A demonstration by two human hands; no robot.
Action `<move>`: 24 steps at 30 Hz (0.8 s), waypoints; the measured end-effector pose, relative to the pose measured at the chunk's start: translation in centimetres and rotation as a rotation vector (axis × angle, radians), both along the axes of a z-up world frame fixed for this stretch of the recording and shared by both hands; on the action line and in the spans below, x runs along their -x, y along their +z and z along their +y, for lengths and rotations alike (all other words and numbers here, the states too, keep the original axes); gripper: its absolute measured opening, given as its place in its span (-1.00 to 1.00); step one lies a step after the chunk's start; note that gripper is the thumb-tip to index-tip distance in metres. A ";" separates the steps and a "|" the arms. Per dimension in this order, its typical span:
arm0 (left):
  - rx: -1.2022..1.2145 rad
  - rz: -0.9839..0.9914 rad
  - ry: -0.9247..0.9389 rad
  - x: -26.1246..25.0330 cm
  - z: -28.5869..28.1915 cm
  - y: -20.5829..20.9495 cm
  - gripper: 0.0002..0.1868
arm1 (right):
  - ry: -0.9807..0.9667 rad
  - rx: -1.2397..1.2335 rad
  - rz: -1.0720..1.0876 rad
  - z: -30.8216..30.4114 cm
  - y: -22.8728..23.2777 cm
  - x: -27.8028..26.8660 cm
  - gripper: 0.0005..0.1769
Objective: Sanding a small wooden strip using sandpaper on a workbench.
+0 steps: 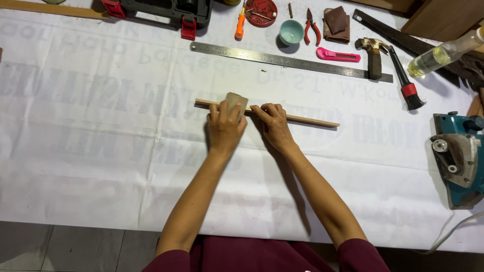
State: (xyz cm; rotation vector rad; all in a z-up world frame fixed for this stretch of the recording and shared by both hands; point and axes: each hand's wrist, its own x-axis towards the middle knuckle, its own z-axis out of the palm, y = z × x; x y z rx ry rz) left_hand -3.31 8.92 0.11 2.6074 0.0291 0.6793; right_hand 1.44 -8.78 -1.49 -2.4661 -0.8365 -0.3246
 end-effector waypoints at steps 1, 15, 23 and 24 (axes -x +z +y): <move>0.002 0.000 -0.006 0.1 1.1 -0.1 -0.63 | -0.006 0.002 0.000 -0.1 -0.1 -0.1 -0.59; 0.010 0.047 0.044 0.0 0.3 0.0 -0.64 | 0.027 -0.034 0.020 -0.9 -0.4 -1.4 -0.52; -0.023 0.008 0.102 -0.3 -1.8 0.4 -0.64 | 0.038 -0.086 0.055 -1.0 -0.5 -1.8 -0.57; -0.012 0.023 0.050 -0.5 -2.7 0.2 -0.64 | 0.045 -0.100 0.062 -1.2 -0.3 -1.7 -0.57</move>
